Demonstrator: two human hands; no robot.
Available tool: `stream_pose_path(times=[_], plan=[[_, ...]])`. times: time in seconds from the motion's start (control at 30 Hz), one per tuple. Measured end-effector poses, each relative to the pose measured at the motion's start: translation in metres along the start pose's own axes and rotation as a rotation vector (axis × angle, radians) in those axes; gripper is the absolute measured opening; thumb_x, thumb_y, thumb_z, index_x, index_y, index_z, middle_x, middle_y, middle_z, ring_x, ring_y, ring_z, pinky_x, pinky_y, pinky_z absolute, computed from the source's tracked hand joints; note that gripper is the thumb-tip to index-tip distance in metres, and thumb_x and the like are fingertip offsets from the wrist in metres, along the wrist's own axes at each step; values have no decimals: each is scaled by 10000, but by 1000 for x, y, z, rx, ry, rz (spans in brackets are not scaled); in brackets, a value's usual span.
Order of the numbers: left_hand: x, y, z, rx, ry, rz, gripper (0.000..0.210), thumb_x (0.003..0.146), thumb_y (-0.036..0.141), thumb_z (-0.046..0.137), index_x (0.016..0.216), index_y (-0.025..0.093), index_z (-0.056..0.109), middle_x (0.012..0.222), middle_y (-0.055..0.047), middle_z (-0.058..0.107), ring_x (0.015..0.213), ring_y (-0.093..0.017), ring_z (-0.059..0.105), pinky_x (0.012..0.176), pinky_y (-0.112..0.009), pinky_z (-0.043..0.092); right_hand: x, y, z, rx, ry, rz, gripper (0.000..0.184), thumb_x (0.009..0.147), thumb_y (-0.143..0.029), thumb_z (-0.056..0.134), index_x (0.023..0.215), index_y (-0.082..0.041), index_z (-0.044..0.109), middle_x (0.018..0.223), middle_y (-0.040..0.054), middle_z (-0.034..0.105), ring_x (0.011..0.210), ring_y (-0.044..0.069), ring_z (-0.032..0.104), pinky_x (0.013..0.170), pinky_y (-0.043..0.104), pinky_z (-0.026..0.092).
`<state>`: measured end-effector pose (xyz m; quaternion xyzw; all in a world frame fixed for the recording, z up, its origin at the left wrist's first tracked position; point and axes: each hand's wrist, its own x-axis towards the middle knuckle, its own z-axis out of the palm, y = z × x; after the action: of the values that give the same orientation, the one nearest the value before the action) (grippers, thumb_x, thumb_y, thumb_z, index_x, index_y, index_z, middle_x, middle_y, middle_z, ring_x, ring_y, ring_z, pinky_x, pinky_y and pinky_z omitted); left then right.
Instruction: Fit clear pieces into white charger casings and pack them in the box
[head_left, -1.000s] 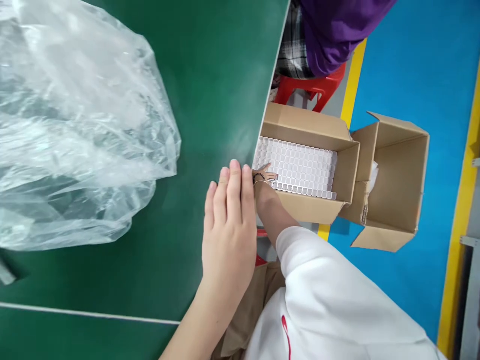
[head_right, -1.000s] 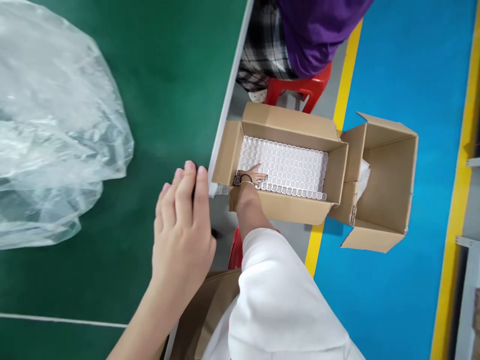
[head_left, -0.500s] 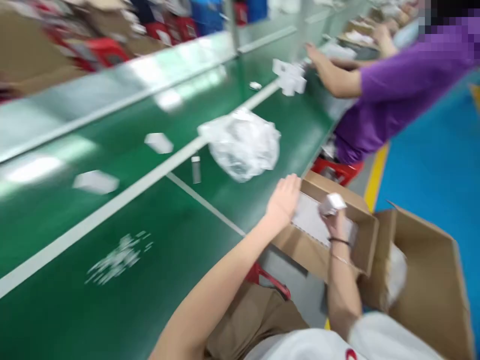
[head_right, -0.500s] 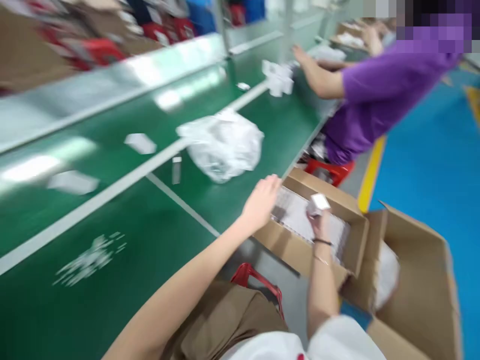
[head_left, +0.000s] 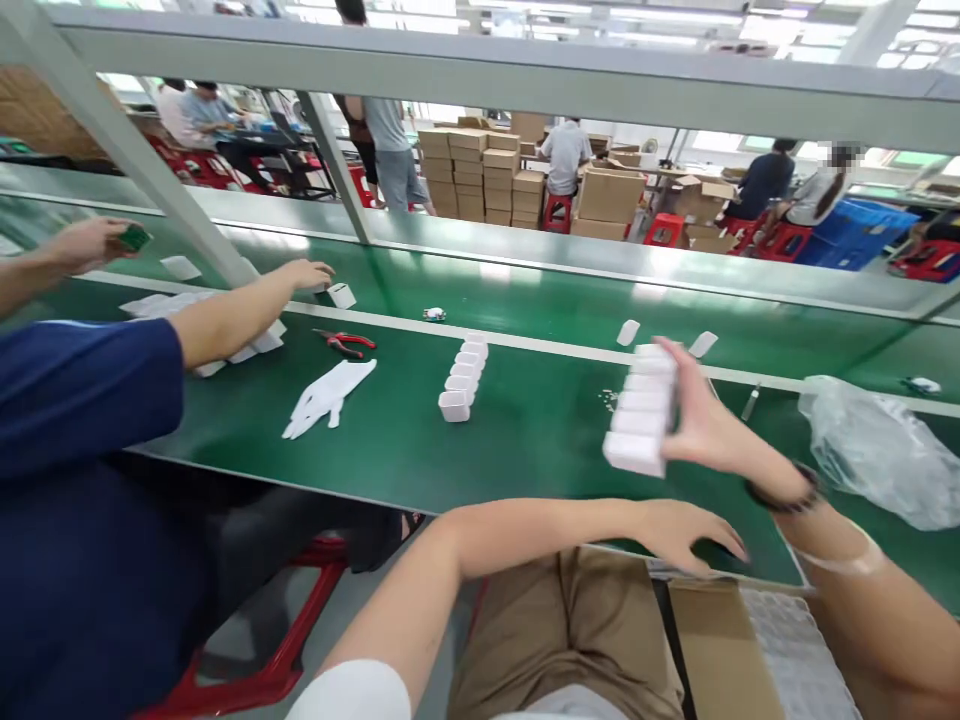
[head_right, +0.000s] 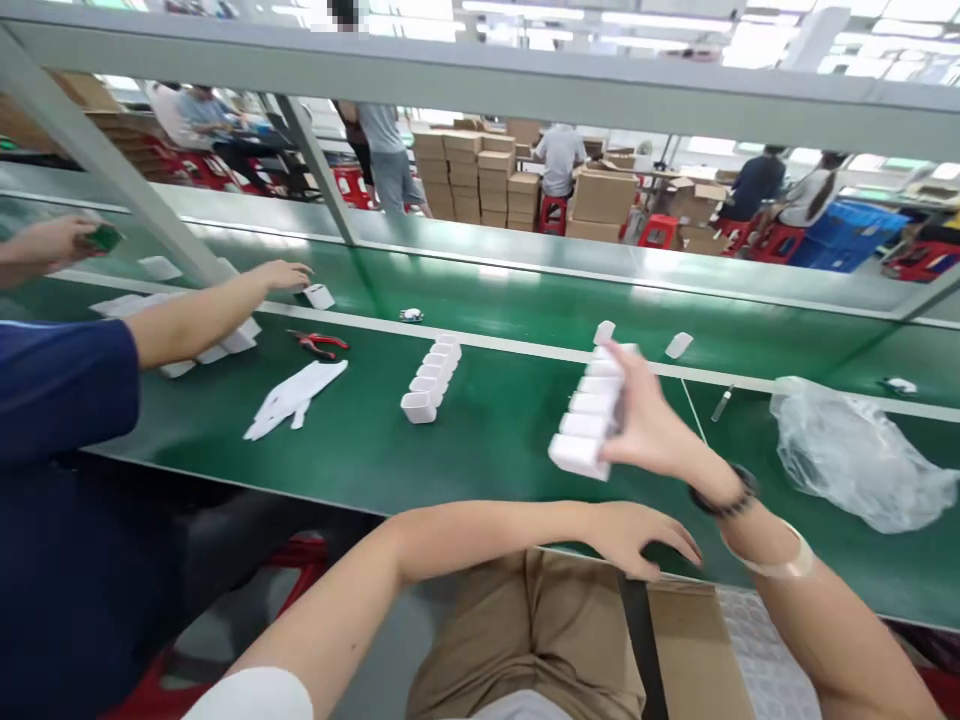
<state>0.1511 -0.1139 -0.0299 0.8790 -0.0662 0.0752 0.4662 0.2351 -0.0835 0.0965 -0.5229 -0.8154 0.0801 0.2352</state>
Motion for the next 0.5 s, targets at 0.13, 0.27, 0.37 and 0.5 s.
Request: stream_pose_path(times=[0.13, 0.27, 0.37, 0.5], plan=[[-50, -14, -32, -547, 242, -136, 469, 726, 169, 598, 1190, 119, 646, 1099, -89, 697, 1120, -226, 641, 1090, -404, 442, 108, -58, 74, -36, -382, -73, 1283, 518, -368, 878, 1577, -190, 176, 1330, 186, 461, 1331, 457, 373, 1073, 581, 381], [-50, -25, -39, -833, 304, -170, 275, 677, 182, 727, 942, 122, 681, 873, -54, 688, 790, -166, 660, 866, -365, 538, 179, -104, 139, -106, -535, -14, 1270, 419, -362, 940, 1529, -220, 340, 1354, 209, 470, 1331, 520, 337, 1052, 604, 359], [-47, -22, -40, -859, 300, -182, 208, 674, 187, 757, 849, 108, 676, 853, -58, 682, 771, -169, 653, 817, -359, 538, 196, -124, 157, -83, -575, 14, 1227, 438, -411, 943, 1509, -201, 383, 1428, 233, 424, 1355, 505, 320, 1064, 599, 333], [-50, -13, -41, -856, 343, -242, 209, 684, 132, 741, 880, 92, 679, 843, -54, 678, 797, -166, 648, 853, -372, 540, 196, -135, 142, 2, -575, 28, 1400, 387, -453, 972, 1567, -226, 253, 1522, 230, 321, 1412, 512, 214, 1105, 656, 257]])
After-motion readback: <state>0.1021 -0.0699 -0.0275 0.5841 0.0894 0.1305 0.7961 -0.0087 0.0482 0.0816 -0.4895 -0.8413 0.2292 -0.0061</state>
